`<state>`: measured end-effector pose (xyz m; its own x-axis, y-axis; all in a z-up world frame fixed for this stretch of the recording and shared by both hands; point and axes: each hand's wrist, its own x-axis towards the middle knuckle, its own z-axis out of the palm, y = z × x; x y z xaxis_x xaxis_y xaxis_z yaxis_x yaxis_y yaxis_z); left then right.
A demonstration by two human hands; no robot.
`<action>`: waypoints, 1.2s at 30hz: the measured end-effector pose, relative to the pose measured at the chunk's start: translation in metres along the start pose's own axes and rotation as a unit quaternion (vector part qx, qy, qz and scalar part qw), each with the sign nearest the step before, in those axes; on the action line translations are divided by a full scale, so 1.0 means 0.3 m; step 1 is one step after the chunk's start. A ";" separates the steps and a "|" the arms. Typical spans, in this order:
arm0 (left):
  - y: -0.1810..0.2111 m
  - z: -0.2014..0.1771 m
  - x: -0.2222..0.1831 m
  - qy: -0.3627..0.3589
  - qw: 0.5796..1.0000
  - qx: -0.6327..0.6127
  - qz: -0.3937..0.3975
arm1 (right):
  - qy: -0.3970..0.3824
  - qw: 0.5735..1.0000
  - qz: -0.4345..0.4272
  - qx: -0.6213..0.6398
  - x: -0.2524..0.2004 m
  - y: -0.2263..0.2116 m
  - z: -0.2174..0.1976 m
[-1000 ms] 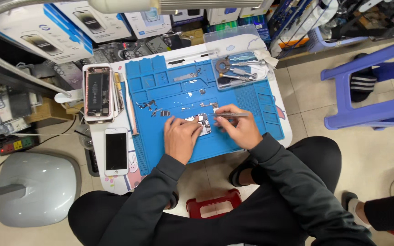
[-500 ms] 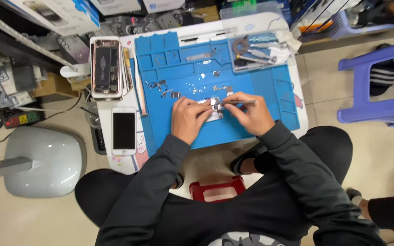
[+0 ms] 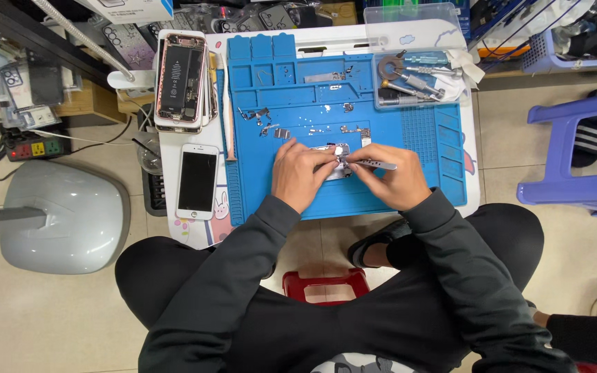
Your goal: The person uses a screwdriver to remove screws from a disassembled smartphone on a blue mat. They then use tweezers to lift and remove small internal components from the phone's chassis.
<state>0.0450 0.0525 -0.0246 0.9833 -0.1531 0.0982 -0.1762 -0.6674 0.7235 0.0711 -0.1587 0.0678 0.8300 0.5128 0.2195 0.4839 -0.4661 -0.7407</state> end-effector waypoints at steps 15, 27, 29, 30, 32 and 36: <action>-0.007 0.006 -0.005 0.001 1.000 0.016 0.003 | 0.013 0.999 0.034 0.025 -0.025 0.039 0.022; -0.025 0.018 -0.015 0.005 0.999 0.033 0.013 | 0.013 0.998 0.035 0.059 -0.018 0.058 0.040; -0.029 0.026 -0.012 0.004 0.999 0.030 0.012 | 0.013 0.998 0.034 0.059 -0.021 0.059 0.041; -0.032 0.030 -0.004 0.006 0.999 0.027 0.015 | 0.016 0.998 0.030 0.057 -0.018 0.062 0.038; -0.035 0.023 0.005 0.009 0.999 0.031 0.015 | 0.015 0.998 0.026 0.056 -0.007 0.057 0.037; -0.025 0.026 -0.005 0.014 0.999 0.032 0.020 | 0.010 0.998 0.019 0.057 -0.014 0.055 0.036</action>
<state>0.0444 0.0523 -0.0355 0.9761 -0.1612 0.1459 -0.2173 -0.7064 0.6736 0.0727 -0.1608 0.0479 0.8532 0.4815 0.2005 0.4174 -0.3997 -0.8161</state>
